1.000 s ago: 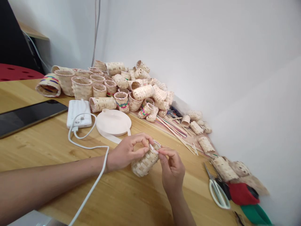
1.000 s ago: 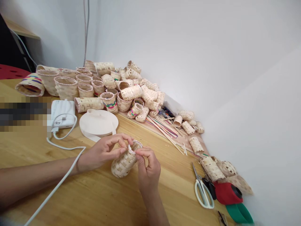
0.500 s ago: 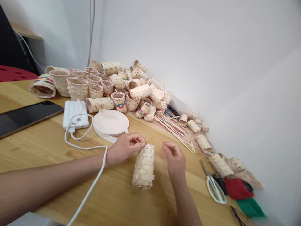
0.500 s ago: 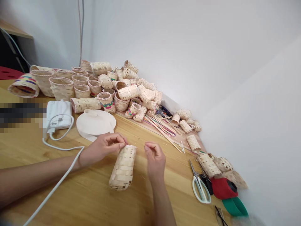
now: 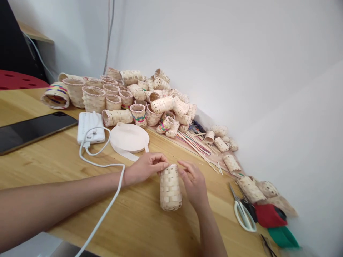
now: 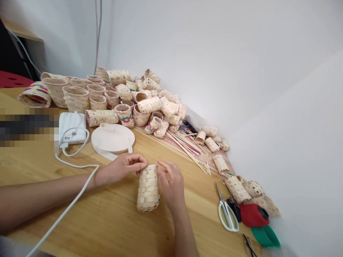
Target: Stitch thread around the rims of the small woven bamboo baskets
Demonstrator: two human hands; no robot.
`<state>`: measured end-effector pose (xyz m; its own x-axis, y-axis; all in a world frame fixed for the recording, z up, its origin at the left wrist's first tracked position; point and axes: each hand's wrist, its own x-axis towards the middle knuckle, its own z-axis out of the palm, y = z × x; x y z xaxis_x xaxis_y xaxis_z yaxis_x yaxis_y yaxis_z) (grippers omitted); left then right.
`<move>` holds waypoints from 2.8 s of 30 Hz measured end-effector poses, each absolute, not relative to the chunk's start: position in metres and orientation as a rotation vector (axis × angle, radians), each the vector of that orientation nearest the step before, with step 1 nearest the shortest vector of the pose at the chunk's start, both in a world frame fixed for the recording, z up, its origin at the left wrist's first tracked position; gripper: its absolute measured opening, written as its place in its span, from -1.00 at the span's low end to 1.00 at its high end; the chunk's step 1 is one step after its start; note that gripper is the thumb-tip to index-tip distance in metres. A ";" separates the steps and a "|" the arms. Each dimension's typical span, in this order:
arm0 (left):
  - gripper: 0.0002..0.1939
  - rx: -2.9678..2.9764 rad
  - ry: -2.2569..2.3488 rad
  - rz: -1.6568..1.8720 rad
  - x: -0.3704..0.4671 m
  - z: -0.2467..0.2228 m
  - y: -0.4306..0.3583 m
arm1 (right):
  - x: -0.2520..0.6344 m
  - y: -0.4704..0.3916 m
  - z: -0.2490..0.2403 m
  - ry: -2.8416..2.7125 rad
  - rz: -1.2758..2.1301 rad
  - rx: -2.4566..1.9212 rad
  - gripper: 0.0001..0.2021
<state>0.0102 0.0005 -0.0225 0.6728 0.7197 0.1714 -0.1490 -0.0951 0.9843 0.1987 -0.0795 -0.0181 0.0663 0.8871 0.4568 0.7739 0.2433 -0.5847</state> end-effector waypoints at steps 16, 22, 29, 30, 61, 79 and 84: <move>-0.78 1.915 0.333 0.855 0.003 -0.017 -0.015 | 0.165 -0.096 0.002 -1.901 -0.111 -1.403 -0.93; -0.69 1.736 0.396 0.830 0.003 -0.016 -0.015 | 0.167 -0.098 0.003 -1.579 0.382 -1.489 -0.88; -0.74 1.684 0.397 0.726 0.005 -0.016 -0.010 | 0.168 -0.097 -0.001 -1.478 0.494 -1.444 -0.88; -0.75 1.660 0.387 0.725 0.004 -0.016 -0.010 | 0.167 -0.097 -0.001 -1.490 0.488 -1.427 -0.89; -0.84 2.018 0.227 0.828 -0.006 0.001 -0.018 | 0.177 -0.100 0.015 -1.460 1.029 -1.351 -0.81; -0.64 1.338 0.669 0.631 0.005 -0.020 0.005 | 0.253 -0.085 -0.011 -1.437 0.320 -2.040 -0.74; -0.59 1.097 0.711 0.756 0.008 -0.028 0.012 | 0.267 -0.085 -0.023 -1.502 0.301 -2.198 -0.78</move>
